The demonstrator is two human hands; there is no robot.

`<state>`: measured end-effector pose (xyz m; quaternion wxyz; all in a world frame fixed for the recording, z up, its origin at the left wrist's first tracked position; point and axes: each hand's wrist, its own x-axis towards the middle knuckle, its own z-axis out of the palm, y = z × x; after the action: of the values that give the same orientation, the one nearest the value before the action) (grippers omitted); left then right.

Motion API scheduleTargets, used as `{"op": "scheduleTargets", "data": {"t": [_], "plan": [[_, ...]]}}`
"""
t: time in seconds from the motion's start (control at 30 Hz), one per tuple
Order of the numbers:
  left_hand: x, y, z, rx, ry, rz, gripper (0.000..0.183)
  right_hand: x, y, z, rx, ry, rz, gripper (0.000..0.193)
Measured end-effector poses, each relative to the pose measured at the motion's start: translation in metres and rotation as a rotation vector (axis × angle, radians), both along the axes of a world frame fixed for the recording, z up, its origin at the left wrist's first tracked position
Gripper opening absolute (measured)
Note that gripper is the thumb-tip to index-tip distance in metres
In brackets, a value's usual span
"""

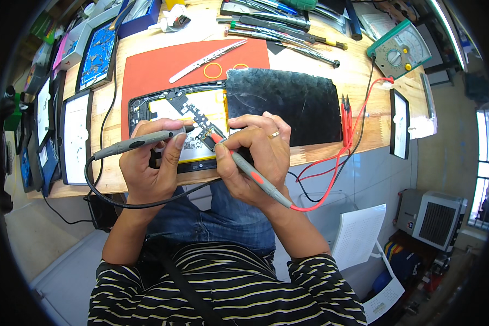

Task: The person uses a multimeter to test electrical continuity on a disassembled tablet. They place the probes on various points of the motherboard and ribbon cables while holding the device steady.

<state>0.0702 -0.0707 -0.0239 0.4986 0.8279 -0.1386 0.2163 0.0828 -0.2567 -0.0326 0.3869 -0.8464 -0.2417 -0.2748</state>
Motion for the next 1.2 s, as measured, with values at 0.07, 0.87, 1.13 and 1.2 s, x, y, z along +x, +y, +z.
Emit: {"op": "scheduleTargets", "data": {"t": [0.07, 0.87, 1.13, 1.2], "plan": [[0.0006, 0.0000, -0.0002, 0.000, -0.005, -0.005, 0.020, 0.0000, 0.0000, 0.0001, -0.001, 0.003, 0.001, 0.015], [-0.0005, -0.0001, 0.0010, 0.011, 0.012, 0.000, 0.019, -0.0003, 0.0004, 0.0006, 0.002, 0.006, -0.003, 0.015], [-0.0010, 0.0000, 0.0004, 0.002, 0.022, 0.003, 0.018, -0.0008, 0.0008, 0.0012, 0.002, 0.008, -0.006, 0.015], [-0.0003, -0.0001, 0.0000, 0.004, 0.008, 0.002, 0.018, -0.0006, 0.0007, 0.0012, 0.002, 0.006, -0.006, 0.015]]}}
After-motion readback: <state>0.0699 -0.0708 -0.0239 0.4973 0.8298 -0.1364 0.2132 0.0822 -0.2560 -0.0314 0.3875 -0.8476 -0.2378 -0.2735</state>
